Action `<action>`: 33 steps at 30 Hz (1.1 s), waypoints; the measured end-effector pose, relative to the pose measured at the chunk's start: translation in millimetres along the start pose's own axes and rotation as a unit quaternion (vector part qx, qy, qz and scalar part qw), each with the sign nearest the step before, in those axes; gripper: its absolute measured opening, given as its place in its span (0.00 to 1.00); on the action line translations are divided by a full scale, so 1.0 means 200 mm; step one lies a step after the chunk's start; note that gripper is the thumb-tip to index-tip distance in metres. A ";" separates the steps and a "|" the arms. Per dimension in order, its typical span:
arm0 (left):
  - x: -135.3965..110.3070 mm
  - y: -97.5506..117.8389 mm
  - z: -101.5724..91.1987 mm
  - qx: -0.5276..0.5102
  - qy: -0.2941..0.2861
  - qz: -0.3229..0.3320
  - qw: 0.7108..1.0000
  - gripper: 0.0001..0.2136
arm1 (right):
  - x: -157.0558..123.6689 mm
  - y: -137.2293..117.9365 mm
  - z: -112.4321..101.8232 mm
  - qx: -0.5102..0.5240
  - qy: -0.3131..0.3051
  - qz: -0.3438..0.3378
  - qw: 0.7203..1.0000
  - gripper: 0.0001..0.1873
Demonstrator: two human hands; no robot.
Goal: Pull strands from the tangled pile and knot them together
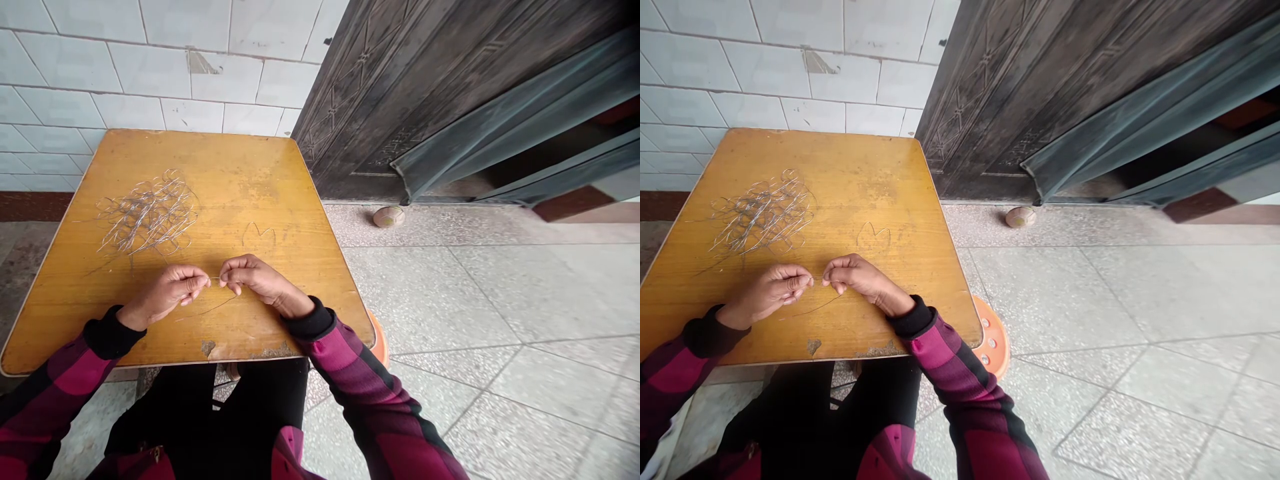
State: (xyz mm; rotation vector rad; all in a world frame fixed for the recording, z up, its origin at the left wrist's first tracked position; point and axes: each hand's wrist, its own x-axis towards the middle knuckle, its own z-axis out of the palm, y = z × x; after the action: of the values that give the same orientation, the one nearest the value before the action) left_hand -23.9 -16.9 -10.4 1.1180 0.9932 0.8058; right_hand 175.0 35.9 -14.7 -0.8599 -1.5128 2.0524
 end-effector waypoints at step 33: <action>0.01 -0.03 0.00 -0.106 -0.036 -0.051 0.992 0.09 | 0.02 0.03 0.02 0.089 -0.032 0.030 0.995 0.05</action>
State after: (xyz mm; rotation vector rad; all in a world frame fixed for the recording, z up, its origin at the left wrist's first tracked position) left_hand -23.3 -16.8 -16.9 0.9012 0.8752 0.7649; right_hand 169.4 33.0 -21.0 -0.7873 -1.3255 2.2390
